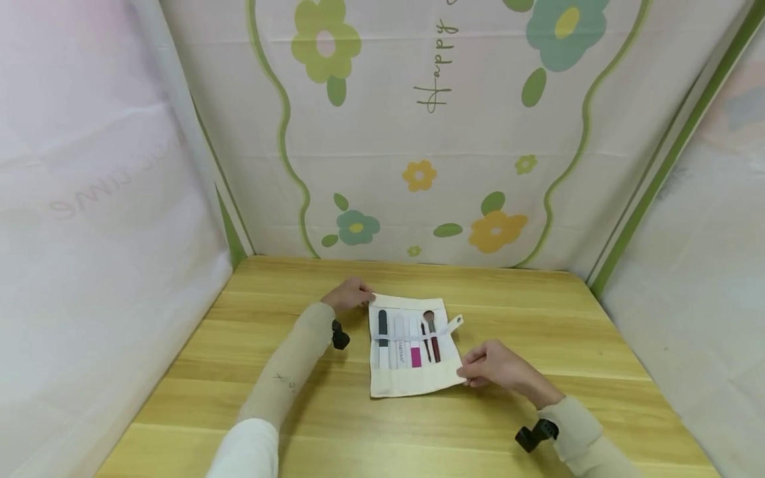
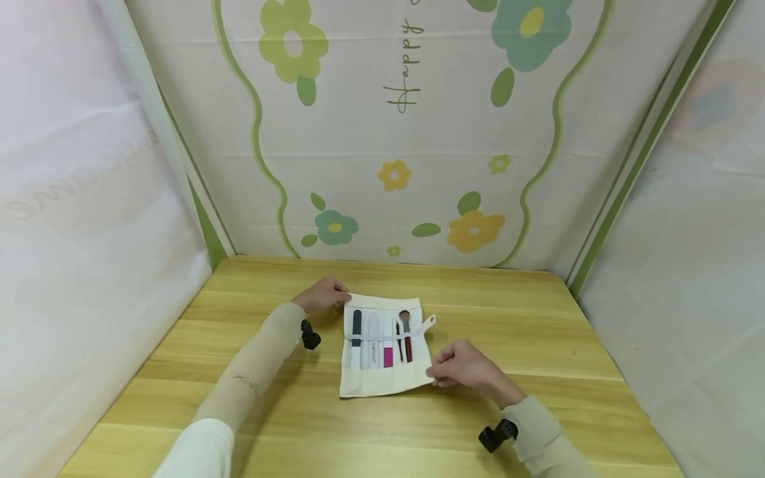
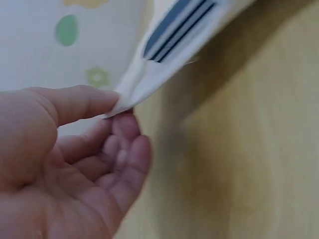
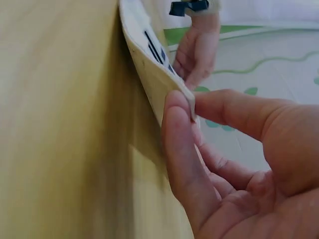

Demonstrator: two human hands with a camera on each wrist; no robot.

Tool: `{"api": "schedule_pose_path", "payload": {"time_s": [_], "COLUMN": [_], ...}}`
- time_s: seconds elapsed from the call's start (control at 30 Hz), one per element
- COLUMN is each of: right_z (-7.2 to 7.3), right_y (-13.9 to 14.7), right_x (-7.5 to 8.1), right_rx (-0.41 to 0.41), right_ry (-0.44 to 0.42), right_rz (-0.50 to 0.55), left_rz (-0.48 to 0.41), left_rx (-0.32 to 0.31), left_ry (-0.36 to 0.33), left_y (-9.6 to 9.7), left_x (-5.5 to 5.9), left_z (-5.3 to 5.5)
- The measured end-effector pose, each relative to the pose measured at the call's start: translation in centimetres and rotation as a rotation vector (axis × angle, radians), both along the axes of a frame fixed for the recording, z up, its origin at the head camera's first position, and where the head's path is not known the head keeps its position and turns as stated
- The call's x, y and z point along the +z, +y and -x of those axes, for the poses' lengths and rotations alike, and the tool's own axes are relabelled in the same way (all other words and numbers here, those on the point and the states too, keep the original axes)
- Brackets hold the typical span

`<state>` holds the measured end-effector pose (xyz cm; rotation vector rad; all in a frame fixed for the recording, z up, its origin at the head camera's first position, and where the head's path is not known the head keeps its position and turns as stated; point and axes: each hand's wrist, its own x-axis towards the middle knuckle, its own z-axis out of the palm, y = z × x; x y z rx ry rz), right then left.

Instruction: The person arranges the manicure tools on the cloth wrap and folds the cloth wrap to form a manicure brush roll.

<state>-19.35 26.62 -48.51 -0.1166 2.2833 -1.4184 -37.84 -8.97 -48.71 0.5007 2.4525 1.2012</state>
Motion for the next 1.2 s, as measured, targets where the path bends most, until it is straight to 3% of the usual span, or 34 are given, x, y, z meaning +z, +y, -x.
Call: {"api": "schedule_pose_path", "payload": {"time_s": [0.13,0.27,0.5,0.77,0.97,1.2], "right_z": [1.5,3.1,6.4,9.9,11.7,13.1], "right_y": [1.7,3.9,7.0,8.7,8.6,7.5], "right_x": [0.6,0.7,-0.1,0.0,1.0,1.6], "right_rx": [0.022,0.048,0.038,-0.028,-0.034,-0.045], "right_ry": [-0.053,-0.102,-0.133,-0.067,-0.029,-0.011], "right_rz": [0.061,0.136,0.169,0.085,0.019,-0.051], "left_rz": [-0.130,-0.246,-0.287,-0.296,-0.293,-0.239], "left_rx": [-0.039,-0.059,0.002,-0.005,-0.012,0.001], "left_ry": [-0.123,-0.224,-0.307,-0.292,-0.226,-0.190], "left_y": [-1.4,-2.9,-4.4,-4.6,-4.7,-4.8], "left_x": [1.1,1.5,0.7,0.1,-0.2,-0.8], "left_z": [-0.4,-0.6,-1.8,-5.2,-7.9,-10.3]}}
